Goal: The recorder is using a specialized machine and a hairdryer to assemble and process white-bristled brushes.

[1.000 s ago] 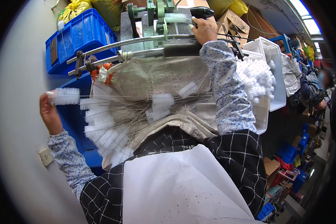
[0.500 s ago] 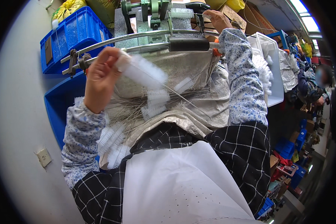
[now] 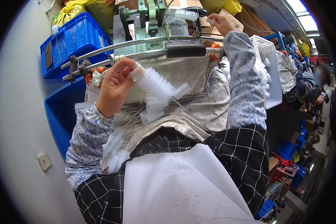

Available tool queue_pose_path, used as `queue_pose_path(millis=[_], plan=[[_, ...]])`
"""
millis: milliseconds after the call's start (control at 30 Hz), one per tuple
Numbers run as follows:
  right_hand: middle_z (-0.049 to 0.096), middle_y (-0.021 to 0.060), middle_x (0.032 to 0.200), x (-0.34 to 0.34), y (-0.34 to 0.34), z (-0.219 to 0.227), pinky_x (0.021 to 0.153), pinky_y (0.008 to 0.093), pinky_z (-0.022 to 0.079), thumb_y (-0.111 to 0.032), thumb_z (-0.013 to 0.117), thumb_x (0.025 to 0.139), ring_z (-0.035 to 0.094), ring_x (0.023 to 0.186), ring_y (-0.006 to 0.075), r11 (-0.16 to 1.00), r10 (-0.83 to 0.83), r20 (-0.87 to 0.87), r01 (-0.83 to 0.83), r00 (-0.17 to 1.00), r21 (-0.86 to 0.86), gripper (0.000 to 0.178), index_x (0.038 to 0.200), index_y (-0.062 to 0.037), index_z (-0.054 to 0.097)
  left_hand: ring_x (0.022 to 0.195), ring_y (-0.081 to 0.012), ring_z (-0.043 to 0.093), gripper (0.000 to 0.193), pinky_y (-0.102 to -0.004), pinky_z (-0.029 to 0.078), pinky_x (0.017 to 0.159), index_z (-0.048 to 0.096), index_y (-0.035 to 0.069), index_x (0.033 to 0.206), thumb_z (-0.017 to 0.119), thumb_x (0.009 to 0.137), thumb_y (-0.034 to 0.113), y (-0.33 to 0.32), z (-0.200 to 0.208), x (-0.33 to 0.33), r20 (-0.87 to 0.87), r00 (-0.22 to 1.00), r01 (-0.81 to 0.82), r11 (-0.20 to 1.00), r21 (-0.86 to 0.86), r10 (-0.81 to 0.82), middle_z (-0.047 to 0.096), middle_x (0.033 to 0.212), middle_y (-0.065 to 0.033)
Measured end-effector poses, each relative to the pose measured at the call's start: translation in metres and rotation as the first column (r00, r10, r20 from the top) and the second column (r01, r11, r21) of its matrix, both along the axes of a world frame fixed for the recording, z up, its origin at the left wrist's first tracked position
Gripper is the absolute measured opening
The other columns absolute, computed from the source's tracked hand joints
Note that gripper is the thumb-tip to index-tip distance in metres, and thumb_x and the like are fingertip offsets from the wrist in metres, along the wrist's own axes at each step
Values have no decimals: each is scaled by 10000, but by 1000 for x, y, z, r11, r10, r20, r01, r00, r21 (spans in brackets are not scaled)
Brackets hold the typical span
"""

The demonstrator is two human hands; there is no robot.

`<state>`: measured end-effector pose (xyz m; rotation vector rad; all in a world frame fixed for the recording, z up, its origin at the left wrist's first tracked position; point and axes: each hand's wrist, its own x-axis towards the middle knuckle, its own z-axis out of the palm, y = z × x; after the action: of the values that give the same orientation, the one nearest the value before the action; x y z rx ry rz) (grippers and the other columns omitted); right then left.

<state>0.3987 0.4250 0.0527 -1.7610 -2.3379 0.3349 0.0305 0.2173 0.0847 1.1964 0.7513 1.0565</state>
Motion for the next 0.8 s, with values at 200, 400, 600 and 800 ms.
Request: queue_pose_path(millis=[200,400,600,800], plan=[[566,101,957,-55,-116,74,769,288,433,-220,469,838,531,874,193,631,339,-401,-522,851,-573,305,1089,-50,504,780,-88,499,107,-212,422,706,474,49,911,501,808,38,3,-3,15,69,997,-42,999,22,41,535,830,-26],[522,58,934,-122,-173,59,770,247,416,-185,359,886,509,829,135,527,-449,-534,-270,717,-806,316,1150,-21,415,719,-122,527,68,-217,436,657,430,36,887,463,828,47,8,-30,71,28,986,-164,973,165,162,521,849,-57],[559,122,798,-103,-86,6,709,329,412,-99,442,771,538,771,256,997,-80,-256,77,964,-21,279,1042,-124,503,787,-331,545,361,-375,426,711,346,25,1004,537,772,225,2,-75,120,-597,791,227,971,81,-135,525,907,-195],[565,54,840,-127,-46,-21,749,353,380,-99,458,746,500,837,244,975,-39,128,10,991,224,316,1045,-186,519,820,-323,534,375,-384,405,715,349,31,1089,463,733,73,-7,-116,171,-851,525,360,903,232,10,528,893,-171]])
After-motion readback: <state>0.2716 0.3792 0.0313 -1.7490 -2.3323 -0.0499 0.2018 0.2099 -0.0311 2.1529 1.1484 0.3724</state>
